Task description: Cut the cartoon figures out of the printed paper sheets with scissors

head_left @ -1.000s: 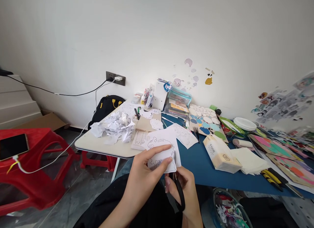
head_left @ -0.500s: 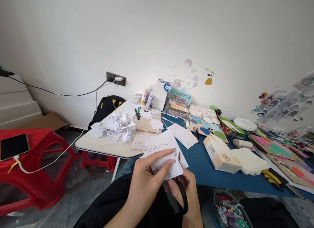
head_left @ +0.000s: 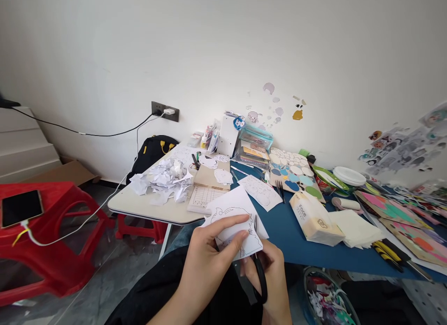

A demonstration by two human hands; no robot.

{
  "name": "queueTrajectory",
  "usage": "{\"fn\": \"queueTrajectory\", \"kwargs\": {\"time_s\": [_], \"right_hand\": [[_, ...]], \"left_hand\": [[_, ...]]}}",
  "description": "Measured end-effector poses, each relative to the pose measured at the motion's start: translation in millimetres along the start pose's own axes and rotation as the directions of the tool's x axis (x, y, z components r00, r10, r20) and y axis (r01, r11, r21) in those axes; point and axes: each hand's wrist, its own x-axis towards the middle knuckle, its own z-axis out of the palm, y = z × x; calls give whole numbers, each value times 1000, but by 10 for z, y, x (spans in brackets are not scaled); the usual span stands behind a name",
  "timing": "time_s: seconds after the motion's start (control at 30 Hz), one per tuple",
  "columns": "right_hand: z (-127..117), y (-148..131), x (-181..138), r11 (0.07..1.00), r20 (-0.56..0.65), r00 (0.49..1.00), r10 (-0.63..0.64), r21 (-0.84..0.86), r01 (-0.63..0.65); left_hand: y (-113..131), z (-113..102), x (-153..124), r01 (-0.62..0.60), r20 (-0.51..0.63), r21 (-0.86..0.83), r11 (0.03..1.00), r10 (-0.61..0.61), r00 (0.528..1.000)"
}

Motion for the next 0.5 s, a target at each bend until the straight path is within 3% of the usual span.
{"fn": "queueTrajectory", "kwargs": {"time_s": [0.23, 0.37, 0.5], "right_hand": [[-38, -132, 62, 998, 24, 999, -46, 43, 45], [-86, -80, 80, 997, 109, 992, -70, -25, 73], [-105, -8, 55, 996, 85, 994, -64, -49, 68]], "left_hand": [[34, -52, 19, 18, 55, 23, 1000, -19, 998], [26, -79, 19, 23, 65, 22, 999, -25, 998], [11, -92, 16, 42, 88, 16, 999, -43, 995]]}}
